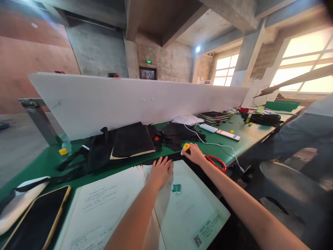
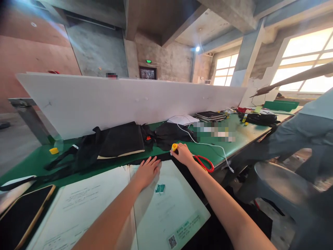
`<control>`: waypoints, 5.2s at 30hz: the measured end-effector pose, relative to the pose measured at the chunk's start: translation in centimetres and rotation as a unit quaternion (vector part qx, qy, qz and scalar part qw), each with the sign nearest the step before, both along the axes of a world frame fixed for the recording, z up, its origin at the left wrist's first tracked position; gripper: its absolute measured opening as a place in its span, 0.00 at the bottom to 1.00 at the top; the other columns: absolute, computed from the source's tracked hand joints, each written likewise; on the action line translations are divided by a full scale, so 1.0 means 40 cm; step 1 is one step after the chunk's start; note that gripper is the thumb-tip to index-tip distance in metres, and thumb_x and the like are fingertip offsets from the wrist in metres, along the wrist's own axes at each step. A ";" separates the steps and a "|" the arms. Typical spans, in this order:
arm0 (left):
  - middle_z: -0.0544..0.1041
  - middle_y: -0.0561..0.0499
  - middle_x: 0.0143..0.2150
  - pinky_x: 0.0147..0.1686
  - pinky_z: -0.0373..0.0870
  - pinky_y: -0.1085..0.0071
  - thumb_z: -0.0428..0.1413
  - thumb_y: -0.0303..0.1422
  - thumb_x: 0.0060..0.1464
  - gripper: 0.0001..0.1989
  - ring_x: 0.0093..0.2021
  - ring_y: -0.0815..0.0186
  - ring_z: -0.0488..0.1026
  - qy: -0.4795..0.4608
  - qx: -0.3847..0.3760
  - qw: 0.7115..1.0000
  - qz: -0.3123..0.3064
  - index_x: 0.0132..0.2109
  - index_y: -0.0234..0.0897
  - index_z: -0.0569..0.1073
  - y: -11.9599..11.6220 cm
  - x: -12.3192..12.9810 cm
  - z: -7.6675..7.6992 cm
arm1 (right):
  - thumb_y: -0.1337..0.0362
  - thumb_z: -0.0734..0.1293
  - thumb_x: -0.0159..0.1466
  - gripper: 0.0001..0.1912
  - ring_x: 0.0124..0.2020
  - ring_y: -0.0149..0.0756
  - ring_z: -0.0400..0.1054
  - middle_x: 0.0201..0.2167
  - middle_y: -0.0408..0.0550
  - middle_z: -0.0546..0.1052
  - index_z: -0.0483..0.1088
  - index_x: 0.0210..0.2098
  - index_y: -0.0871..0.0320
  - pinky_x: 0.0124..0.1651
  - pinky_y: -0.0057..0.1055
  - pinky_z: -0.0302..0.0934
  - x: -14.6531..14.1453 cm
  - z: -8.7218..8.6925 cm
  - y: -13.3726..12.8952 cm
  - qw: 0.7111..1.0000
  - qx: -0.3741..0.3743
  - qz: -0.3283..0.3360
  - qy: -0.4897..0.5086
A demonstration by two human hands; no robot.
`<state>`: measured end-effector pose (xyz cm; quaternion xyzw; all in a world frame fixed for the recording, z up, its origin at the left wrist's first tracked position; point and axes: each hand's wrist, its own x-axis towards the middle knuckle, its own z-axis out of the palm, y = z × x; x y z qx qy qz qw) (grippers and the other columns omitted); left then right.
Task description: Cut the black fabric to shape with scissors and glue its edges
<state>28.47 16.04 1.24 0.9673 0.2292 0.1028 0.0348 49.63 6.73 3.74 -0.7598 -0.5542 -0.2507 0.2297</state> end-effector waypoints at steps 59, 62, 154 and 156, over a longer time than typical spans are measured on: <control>0.55 0.53 0.65 0.58 0.50 0.51 0.37 0.37 0.60 0.23 0.64 0.55 0.49 -0.017 -0.010 1.000 -0.003 0.61 0.46 0.58 0.001 0.003 -0.002 | 0.51 0.57 0.61 0.18 0.30 0.36 0.65 0.28 0.47 0.73 0.69 0.30 0.57 0.38 0.31 0.54 0.048 -0.017 -0.010 0.990 0.090 -0.059 0.091; 0.55 0.53 0.65 0.58 0.50 0.51 0.38 0.38 0.60 0.23 0.64 0.55 0.49 -0.014 -0.014 1.000 -0.005 0.61 0.46 0.58 0.001 0.004 0.002 | 0.49 0.62 0.56 0.17 0.24 0.34 0.62 0.18 0.43 0.69 0.67 0.20 0.56 0.32 0.30 0.53 0.045 -0.026 -0.003 0.992 0.062 -0.041 0.098; 0.77 0.42 0.33 0.46 0.58 0.58 0.45 0.32 0.57 0.15 0.42 0.57 0.69 -0.080 0.068 0.994 -0.031 0.33 0.32 0.75 -0.010 0.210 0.064 | 0.45 0.54 0.61 0.25 0.29 0.37 0.67 0.26 0.48 0.72 0.68 0.41 0.60 0.32 0.32 0.57 0.018 -0.019 0.083 0.901 0.205 0.019 0.381; 0.77 0.42 0.34 0.46 0.59 0.60 0.45 0.31 0.57 0.15 0.42 0.58 0.70 -0.072 0.072 0.994 -0.039 0.33 0.32 0.76 -0.012 0.212 0.064 | 0.45 0.57 0.60 0.23 0.30 0.39 0.66 0.24 0.49 0.72 0.69 0.30 0.60 0.36 0.33 0.55 0.023 -0.026 0.080 0.928 0.183 -0.012 0.325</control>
